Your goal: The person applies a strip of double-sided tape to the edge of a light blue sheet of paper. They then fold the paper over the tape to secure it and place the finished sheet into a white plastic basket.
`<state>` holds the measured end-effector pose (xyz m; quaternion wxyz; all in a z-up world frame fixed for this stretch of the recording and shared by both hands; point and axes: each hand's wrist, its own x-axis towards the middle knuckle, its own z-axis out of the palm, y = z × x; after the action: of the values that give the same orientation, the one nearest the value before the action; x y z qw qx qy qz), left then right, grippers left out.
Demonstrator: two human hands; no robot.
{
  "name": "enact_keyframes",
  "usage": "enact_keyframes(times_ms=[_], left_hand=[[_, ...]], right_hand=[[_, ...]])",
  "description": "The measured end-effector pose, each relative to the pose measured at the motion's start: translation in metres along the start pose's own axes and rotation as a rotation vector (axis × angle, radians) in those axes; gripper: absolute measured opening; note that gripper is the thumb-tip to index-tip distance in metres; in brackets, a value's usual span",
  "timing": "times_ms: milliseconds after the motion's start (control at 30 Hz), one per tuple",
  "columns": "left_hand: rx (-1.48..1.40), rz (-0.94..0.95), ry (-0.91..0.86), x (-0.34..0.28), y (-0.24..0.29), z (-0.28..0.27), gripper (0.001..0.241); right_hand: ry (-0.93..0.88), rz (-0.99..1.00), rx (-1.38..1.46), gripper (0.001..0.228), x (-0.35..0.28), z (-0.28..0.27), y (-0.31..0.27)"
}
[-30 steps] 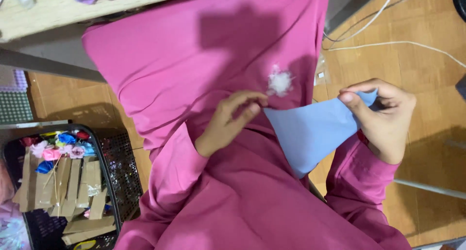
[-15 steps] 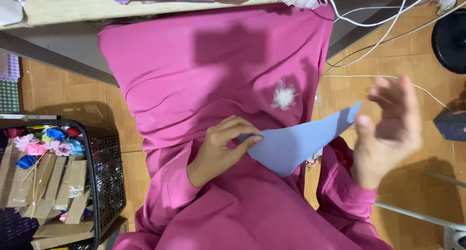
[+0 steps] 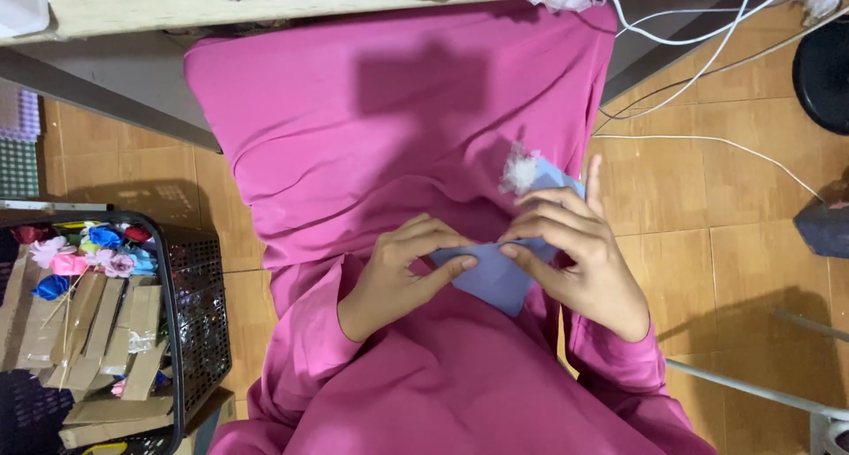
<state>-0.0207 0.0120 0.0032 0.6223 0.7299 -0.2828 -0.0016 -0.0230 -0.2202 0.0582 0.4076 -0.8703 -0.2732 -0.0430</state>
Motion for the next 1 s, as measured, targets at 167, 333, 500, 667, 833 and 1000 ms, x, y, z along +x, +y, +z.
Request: enact_keyframes(times_ms=[167, 333, 500, 667, 833, 1000], left_hand=[[0.126, 0.001, 0.018, 0.003, 0.010, -0.001, 0.027], [0.212, 0.074, 0.076, 0.006, 0.014, -0.001, 0.013], [0.350, 0.169, 0.057, 0.006, 0.012, -0.002, 0.008], [0.350, 0.187, 0.022, 0.004, 0.007, -0.003, 0.007], [0.342, 0.200, 0.004, 0.004, 0.004, -0.003, 0.009], [0.272, 0.210, 0.015, -0.004, -0.012, 0.002, 0.022]], right_hand=[[-0.011, 0.003, 0.072, 0.005, -0.001, 0.003, 0.001], [-0.033, -0.020, 0.073, 0.003, 0.002, 0.008, -0.001], [-0.045, -0.034, 0.082, 0.004, -0.001, 0.014, 0.002], [-0.053, -0.026, 0.071, 0.006, 0.000, 0.018, 0.001], [-0.062, 0.011, 0.070, 0.005, 0.001, 0.023, 0.003], [0.001, 0.015, 0.218, 0.003, -0.001, 0.030, 0.007]])
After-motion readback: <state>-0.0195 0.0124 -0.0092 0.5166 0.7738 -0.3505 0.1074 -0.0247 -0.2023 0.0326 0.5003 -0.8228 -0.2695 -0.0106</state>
